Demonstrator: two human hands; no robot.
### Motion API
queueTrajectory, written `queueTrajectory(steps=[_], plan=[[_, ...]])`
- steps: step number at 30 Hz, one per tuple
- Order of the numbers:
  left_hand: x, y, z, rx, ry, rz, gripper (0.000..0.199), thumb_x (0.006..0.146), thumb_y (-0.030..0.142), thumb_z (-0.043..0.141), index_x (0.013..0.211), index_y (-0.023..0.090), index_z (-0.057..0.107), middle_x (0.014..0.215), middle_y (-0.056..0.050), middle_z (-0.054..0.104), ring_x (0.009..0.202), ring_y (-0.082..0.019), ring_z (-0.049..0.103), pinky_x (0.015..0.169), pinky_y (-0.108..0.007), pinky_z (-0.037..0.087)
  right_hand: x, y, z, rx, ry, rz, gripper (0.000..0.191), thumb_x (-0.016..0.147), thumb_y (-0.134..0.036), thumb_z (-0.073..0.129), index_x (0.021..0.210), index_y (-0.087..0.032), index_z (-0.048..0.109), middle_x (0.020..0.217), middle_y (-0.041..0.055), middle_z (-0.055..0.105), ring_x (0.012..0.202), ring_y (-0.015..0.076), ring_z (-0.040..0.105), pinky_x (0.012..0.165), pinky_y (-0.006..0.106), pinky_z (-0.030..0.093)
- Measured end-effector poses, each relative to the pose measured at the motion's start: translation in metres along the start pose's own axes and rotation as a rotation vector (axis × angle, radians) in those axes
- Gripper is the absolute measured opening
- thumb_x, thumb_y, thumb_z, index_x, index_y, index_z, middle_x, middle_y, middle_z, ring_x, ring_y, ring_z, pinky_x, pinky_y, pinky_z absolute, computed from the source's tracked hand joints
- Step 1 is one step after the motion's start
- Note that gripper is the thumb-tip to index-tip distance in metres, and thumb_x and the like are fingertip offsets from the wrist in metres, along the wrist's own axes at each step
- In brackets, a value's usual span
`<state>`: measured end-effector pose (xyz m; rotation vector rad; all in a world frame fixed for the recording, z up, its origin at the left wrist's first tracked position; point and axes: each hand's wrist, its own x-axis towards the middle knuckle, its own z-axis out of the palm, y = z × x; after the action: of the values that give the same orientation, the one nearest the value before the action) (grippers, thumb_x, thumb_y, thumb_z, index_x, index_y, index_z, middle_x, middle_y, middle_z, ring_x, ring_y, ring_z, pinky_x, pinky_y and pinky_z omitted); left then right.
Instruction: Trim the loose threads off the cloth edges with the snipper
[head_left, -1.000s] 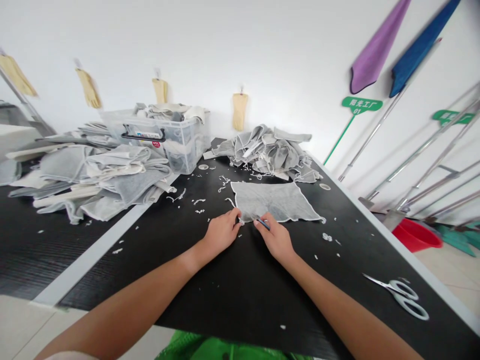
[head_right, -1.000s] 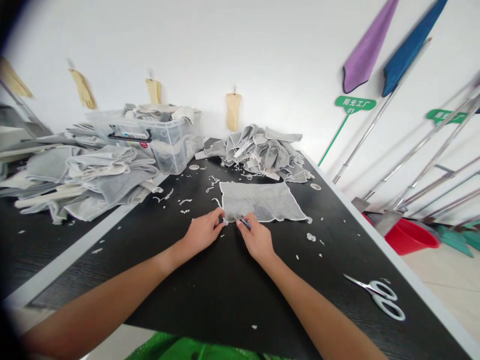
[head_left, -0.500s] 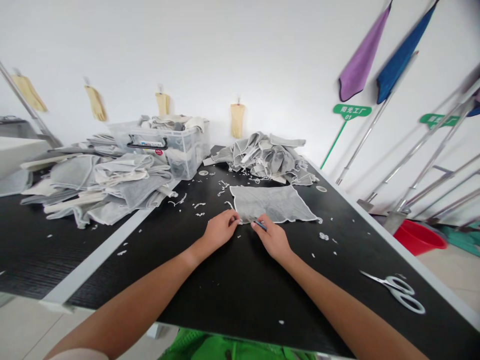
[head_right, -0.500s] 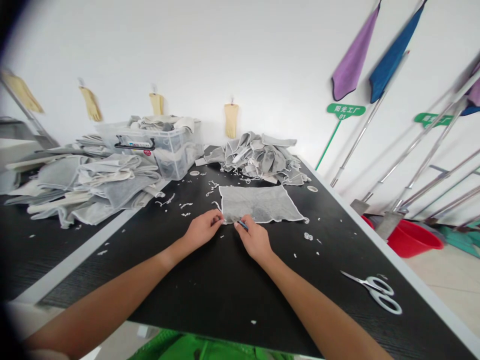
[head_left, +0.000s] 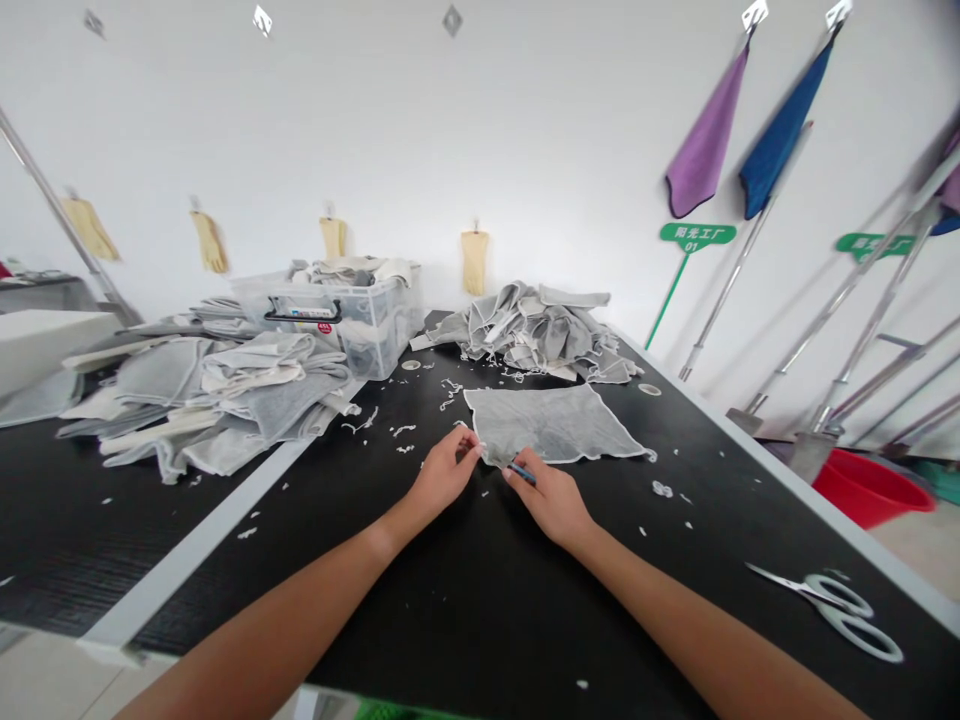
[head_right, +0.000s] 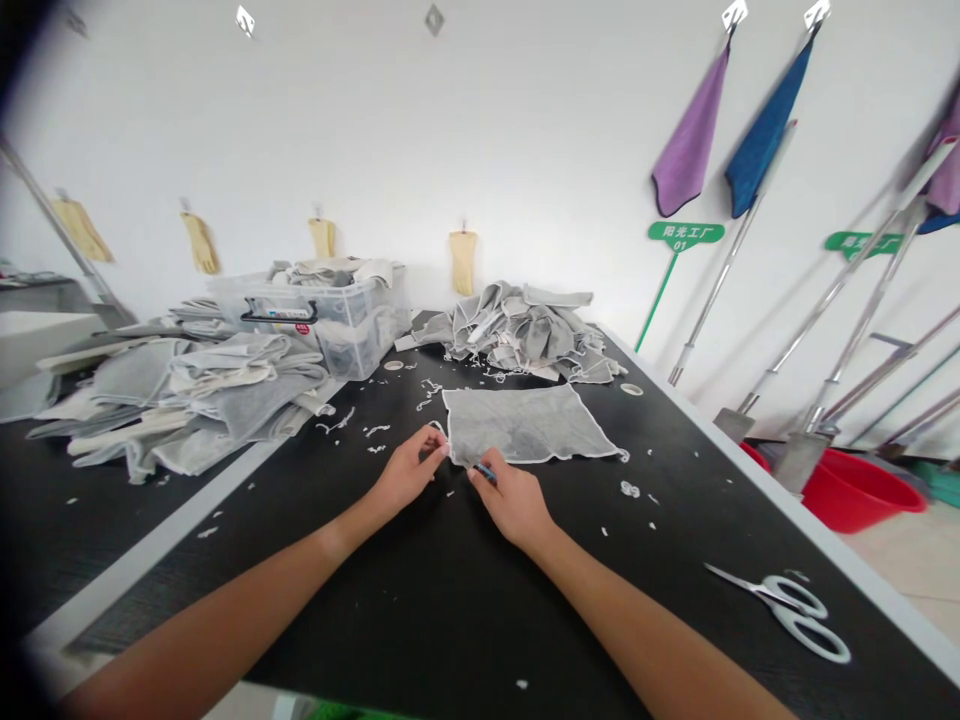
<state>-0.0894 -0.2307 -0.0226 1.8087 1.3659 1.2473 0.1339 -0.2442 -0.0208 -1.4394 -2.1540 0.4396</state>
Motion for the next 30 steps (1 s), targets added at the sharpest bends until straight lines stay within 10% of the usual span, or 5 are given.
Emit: queueTrajectory(steps=[30], plan=[[0.002, 0.014, -0.006, -0.314, -0.053, -0.012, 0.024, 0.093, 0.043, 0.063, 0.1, 0.021, 0.055, 0.091, -0.003, 0.071, 0.079, -0.016, 0.068, 0.068, -0.025, 0.054, 0.001, -0.003, -0.002, 0.017, 0.014, -0.017, 0.032, 0.103, -0.056, 0.044, 0.105, -0.028, 0.059, 0.076, -0.0016, 0.067, 0.068, 0.0203, 0.065, 0.065, 0.027, 0.036]])
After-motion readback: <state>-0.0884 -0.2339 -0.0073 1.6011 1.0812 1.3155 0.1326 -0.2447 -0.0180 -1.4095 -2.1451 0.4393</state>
